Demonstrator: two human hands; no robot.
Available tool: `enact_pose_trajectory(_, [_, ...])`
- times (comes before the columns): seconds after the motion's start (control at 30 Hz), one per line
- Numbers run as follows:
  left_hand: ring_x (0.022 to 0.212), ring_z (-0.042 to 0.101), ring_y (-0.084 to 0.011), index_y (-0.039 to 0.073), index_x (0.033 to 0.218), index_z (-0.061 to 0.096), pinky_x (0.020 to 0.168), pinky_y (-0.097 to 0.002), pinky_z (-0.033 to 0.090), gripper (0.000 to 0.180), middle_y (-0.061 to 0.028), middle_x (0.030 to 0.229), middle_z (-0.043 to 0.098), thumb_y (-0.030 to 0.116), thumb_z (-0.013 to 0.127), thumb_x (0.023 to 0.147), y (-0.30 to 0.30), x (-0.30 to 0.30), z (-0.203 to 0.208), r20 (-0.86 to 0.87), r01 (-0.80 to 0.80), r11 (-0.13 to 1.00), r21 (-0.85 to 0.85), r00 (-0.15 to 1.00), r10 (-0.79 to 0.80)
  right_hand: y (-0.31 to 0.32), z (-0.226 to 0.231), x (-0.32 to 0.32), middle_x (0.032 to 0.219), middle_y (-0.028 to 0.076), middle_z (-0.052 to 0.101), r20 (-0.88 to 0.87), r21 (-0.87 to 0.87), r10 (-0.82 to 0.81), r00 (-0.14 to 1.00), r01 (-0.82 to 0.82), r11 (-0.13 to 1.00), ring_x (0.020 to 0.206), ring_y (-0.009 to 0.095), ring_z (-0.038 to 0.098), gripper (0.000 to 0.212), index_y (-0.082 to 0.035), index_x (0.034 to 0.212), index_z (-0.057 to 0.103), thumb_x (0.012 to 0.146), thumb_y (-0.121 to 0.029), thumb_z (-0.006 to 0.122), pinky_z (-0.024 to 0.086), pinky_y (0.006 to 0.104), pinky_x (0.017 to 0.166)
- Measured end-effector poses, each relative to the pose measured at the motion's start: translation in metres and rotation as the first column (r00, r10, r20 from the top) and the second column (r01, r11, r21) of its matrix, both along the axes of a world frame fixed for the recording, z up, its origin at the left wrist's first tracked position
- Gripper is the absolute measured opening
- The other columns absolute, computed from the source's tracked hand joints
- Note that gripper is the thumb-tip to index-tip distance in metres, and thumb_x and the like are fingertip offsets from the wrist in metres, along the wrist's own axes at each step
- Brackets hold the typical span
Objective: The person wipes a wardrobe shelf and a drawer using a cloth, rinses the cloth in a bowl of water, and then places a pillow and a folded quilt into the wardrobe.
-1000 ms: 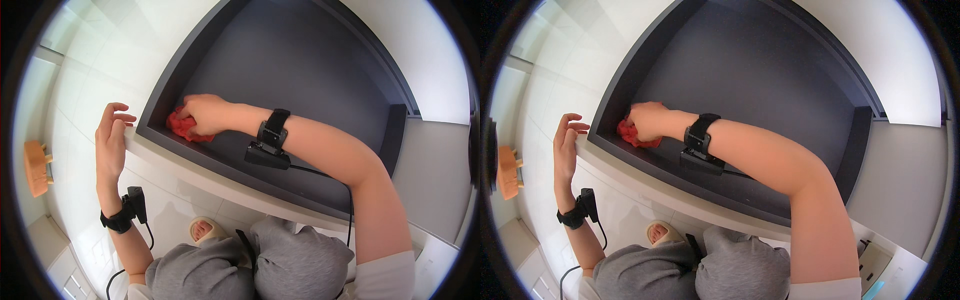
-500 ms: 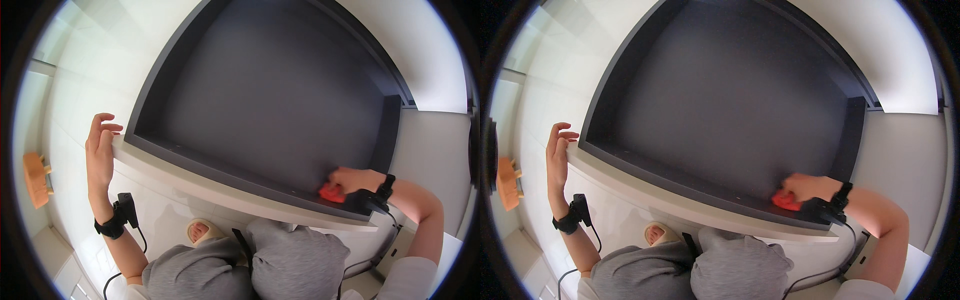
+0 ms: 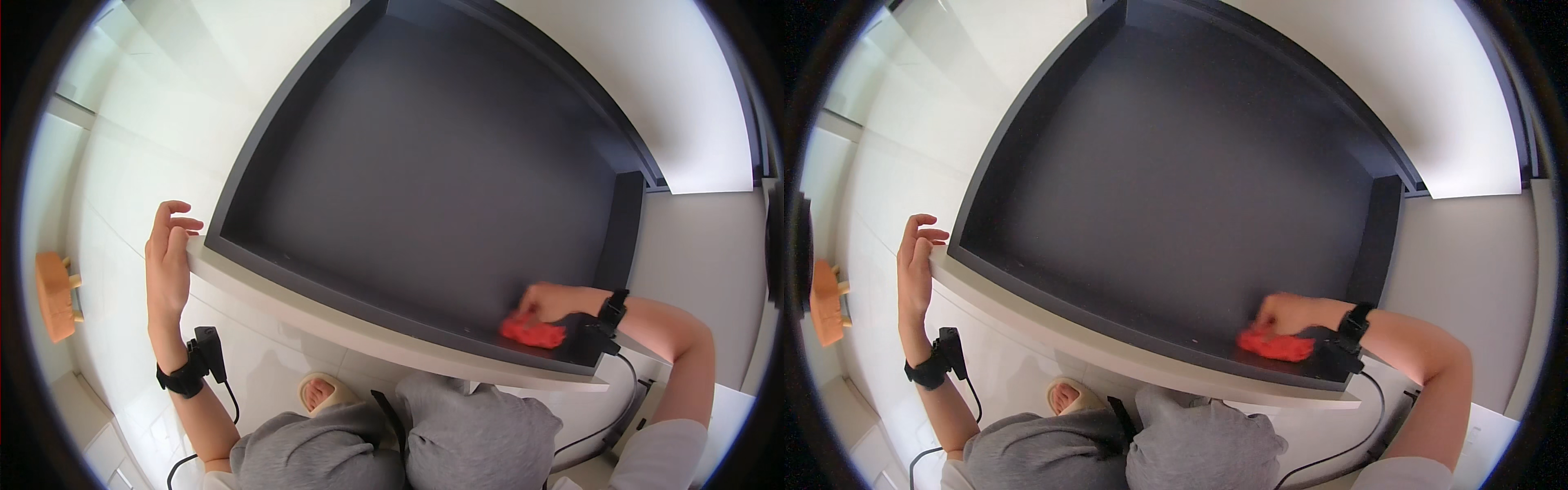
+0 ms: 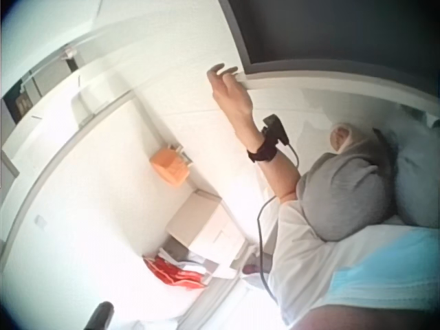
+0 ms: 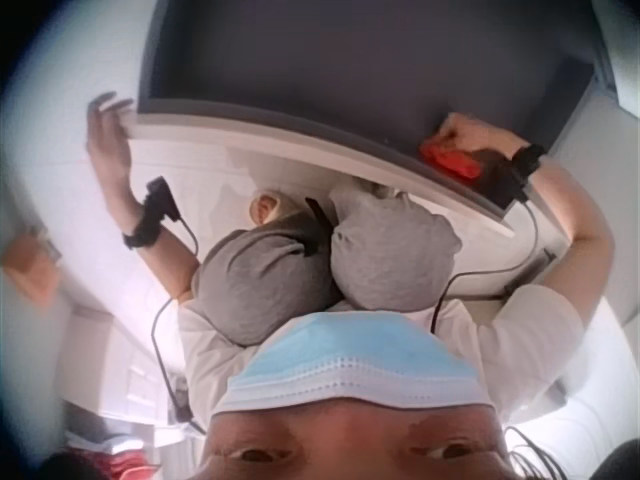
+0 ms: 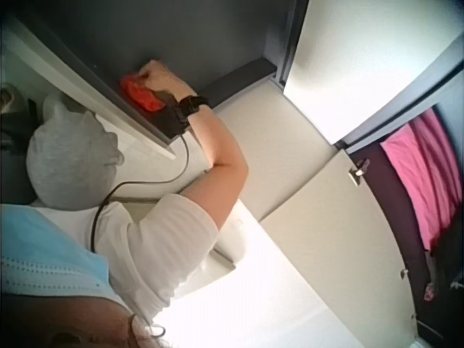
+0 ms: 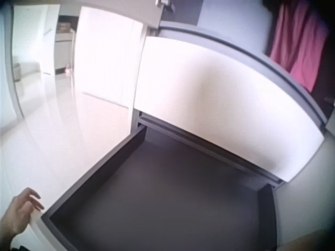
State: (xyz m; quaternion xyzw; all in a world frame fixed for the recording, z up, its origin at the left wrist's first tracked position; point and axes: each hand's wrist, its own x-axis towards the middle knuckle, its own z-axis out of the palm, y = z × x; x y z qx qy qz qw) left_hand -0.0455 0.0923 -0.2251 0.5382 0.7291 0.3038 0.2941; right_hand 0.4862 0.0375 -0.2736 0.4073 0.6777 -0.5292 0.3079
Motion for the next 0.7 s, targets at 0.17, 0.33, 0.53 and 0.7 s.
enact_pose_trajectory(0.17, [0.087,0.058,-0.0228,0.002,0.107,0.051,0.078,-0.0344,0.044,0.034,-0.0158,0.09,0.063,0.017,0.032,0.083,-0.003,0.0,0.012,-0.014,-0.017,1.0,-0.024,1.0,0.016,0.053,0.009,-0.15,0.124,0.02,0.05,-0.526,0.15,-0.029,0.85,0.126,0.981,0.112,0.033,0.049,0.047,-0.011,0.131,0.05,0.084,-0.012,0.059,0.041,0.0373,0.093])
enact_pose_trajectory(0.33, [0.087,0.059,-0.024,0.002,0.107,0.05,0.078,-0.0348,0.044,0.033,-0.0168,0.09,0.063,0.016,0.032,0.084,0.0,-0.003,0.015,-0.034,0.001,1.0,-0.006,0.999,-0.001,0.092,-0.002,-0.254,0.14,0.018,0.035,-0.505,0.5,0.381,0.775,-0.097,0.86,0.13,0.035,0.033,0.05,-0.006,0.132,0.046,0.082,-0.004,0.053,0.032,0.0416,0.107])
enact_pose_trajectory(0.53, [0.086,0.059,-0.025,0.0,0.106,0.05,0.08,-0.0363,0.044,0.033,-0.0191,0.091,0.063,0.012,0.03,0.083,0.014,-0.001,0.025,0.012,0.004,1.0,-0.009,1.0,-0.004,0.136,-0.027,-0.3,0.143,0.014,0.036,-0.296,0.914,0.582,0.757,0.048,0.402,0.135,0.032,0.029,0.05,-0.005,0.132,0.045,0.083,-0.009,0.051,0.023,0.044,0.112])
enact_pose_trajectory(0.7, [0.088,0.06,-0.0267,0.0,0.107,0.05,0.081,-0.0367,0.045,0.034,-0.0201,0.092,0.063,0.014,0.031,0.082,0.011,-0.012,0.015,-0.017,0.0,1.0,-0.028,1.0,-0.001,0.174,-0.04,-0.269,0.133,0.014,0.045,-0.036,0.996,0.406,0.913,0.0,0.09,0.125,0.03,0.042,0.041,-0.006,0.124,0.048,0.084,-0.009,0.044,0.031,0.0454,0.106])
